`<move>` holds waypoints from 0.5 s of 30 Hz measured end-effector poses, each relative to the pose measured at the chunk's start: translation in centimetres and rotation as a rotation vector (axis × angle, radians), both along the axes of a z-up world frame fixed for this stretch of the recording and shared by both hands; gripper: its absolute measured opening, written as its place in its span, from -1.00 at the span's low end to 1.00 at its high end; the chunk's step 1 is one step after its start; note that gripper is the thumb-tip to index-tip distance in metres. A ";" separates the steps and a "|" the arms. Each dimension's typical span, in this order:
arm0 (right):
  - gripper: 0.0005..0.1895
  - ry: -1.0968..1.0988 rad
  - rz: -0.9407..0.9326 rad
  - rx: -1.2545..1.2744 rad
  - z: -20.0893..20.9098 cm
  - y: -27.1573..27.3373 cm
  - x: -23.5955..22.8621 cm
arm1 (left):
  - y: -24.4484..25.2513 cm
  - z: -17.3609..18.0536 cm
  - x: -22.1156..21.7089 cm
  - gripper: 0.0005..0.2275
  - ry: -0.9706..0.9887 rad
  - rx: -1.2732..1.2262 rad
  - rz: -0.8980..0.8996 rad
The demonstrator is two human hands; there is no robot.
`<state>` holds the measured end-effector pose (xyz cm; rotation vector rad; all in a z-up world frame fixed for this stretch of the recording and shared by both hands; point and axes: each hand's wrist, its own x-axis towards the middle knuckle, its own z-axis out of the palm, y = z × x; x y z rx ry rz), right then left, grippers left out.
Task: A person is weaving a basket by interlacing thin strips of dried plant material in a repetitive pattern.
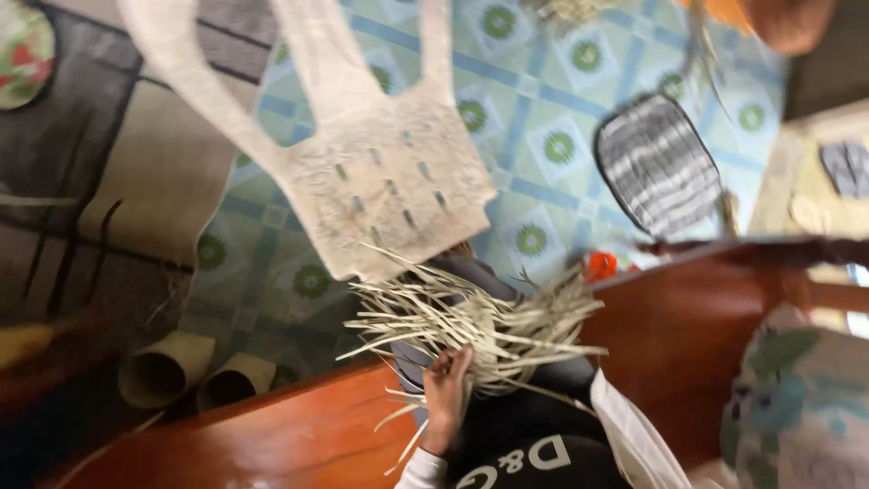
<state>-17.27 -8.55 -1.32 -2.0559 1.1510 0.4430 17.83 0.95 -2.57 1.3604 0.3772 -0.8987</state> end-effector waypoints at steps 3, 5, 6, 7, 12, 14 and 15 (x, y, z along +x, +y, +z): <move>-0.71 0.070 -0.008 0.061 -2.1 2.4 2.0 | 0.3 -0.5 -0.8 -0.83 -0.080 0.106 -0.078; -0.71 0.113 0.008 0.103 -3.9 2.1 3.4 | -0.2 -0.1 -1.8 -0.87 -0.073 0.149 -0.087; -0.71 0.133 0.022 0.124 -4.6 1.2 4.1 | -0.1 -0.5 -2.4 -0.87 -0.069 0.146 -0.108; -0.70 0.152 0.035 0.145 -5.2 0.3 4.6 | 0.1 -0.8 -3.2 -0.87 -0.146 0.176 -0.113; -0.69 0.236 0.098 0.235 -7.1 -7.9 4.9 | -1.0 1.3 -6.9 -0.81 -0.367 0.097 -0.095; -0.68 0.258 0.110 0.273 -7.5 -11.8 4.0 | -1.0 0.5 -8.6 -0.89 -0.442 0.182 -0.003; -0.67 0.266 0.108 0.296 -7.8 -13.4 2.3 | -2.0 2.7 -9.7 -0.89 -0.446 0.168 -0.038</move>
